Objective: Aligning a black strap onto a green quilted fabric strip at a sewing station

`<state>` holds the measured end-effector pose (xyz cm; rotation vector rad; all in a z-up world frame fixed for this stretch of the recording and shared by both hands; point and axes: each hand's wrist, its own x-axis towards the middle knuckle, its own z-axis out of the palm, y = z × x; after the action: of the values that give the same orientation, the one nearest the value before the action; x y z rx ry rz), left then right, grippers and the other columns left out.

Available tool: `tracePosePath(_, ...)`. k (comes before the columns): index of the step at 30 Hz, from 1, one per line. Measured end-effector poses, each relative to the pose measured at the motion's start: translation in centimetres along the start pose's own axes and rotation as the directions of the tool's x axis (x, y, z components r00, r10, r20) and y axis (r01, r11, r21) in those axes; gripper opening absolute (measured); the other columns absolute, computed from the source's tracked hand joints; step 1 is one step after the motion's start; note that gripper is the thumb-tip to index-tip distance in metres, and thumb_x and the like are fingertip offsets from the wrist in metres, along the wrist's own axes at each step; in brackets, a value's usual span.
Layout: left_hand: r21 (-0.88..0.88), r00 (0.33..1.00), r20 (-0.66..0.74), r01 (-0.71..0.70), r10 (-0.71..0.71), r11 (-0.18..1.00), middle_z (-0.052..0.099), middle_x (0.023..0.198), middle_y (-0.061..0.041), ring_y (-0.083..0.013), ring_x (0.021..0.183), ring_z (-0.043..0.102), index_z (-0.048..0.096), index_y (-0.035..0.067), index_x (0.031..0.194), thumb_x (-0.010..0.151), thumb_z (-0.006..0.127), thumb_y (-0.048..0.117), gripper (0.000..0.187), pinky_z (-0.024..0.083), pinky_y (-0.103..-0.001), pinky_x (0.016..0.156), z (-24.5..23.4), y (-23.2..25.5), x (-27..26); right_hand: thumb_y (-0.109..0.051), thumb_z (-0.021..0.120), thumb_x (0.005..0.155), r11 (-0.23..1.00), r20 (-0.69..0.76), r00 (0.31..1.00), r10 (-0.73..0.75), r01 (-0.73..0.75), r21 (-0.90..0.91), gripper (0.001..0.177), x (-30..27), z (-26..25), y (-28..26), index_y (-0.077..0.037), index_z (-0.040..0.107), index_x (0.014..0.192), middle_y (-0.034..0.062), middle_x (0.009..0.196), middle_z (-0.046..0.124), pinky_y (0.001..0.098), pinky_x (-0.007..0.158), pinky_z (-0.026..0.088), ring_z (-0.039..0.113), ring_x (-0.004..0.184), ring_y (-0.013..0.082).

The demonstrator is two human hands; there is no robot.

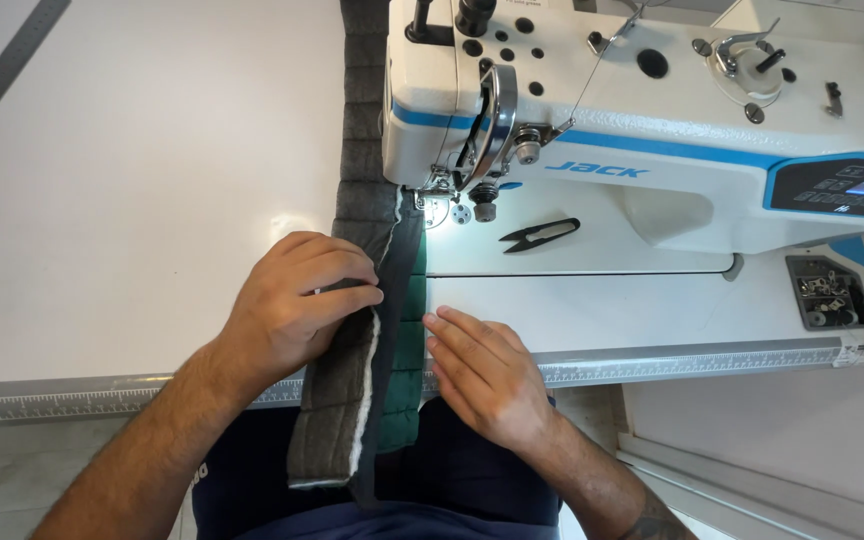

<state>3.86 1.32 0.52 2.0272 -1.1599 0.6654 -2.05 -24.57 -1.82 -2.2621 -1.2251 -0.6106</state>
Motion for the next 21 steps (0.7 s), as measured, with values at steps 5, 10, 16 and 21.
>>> tracePosePath(5,0.075,0.997,0.052,-0.065,0.061,0.995,0.067,0.100,-0.009,-0.0269,0.093,0.066,0.070,0.006,0.091,0.097,0.063,-0.005,0.014,0.048,-0.041,0.081,1.4,0.7,-0.1,-0.001,0.059,0.101,0.996,0.102,0.991,-0.091,0.093,-0.017,0.018,0.5,-0.1,-0.4,0.009,0.069,0.111,0.0263,0.125,0.069,0.0451,0.095,0.052,0.065,0.125,0.0431)
tracePosePath(10,0.141,0.994,0.067,-0.097,0.088,0.985,0.068,0.106,-0.010,-0.0264,0.100,0.066,0.070,0.007,0.088,0.096,0.068,-0.003,0.013,0.050,-0.041,0.083,2.7,0.9,-0.9,-0.002,0.063,0.099,0.995,0.096,0.990,-0.102,0.103,-0.013,0.015,0.2,0.1,-0.2,0.008,0.072,0.107,0.0253,0.120,0.072,0.0420,0.090,0.053,0.068,0.121,0.0410)
tracePosePath(16,0.141,0.998,0.045,-0.048,0.042,0.989,0.075,0.112,-0.008,-0.0259,0.104,0.071,0.074,0.006,0.097,0.097,0.062,-0.001,0.014,0.052,-0.039,0.082,3.4,1.1,-1.4,0.001,0.061,0.098,0.997,0.053,0.998,-0.045,0.041,0.066,0.012,0.6,0.2,0.1,0.009,0.070,0.101,0.0240,0.115,0.072,0.0446,0.085,0.056,0.069,0.117,0.0422)
tracePosePath(21,0.203,0.994,0.058,-0.101,0.091,0.974,0.074,0.104,-0.009,-0.0273,0.102,0.069,0.072,0.004,0.091,0.099,0.063,0.000,0.013,0.051,-0.040,0.081,4.3,1.1,-1.9,0.003,0.064,0.093,0.991,-0.084,0.994,0.063,-0.052,0.126,0.007,0.1,0.6,-0.2,0.007,0.070,0.095,0.0228,0.108,0.074,0.0426,0.084,0.062,0.075,0.106,0.0391)
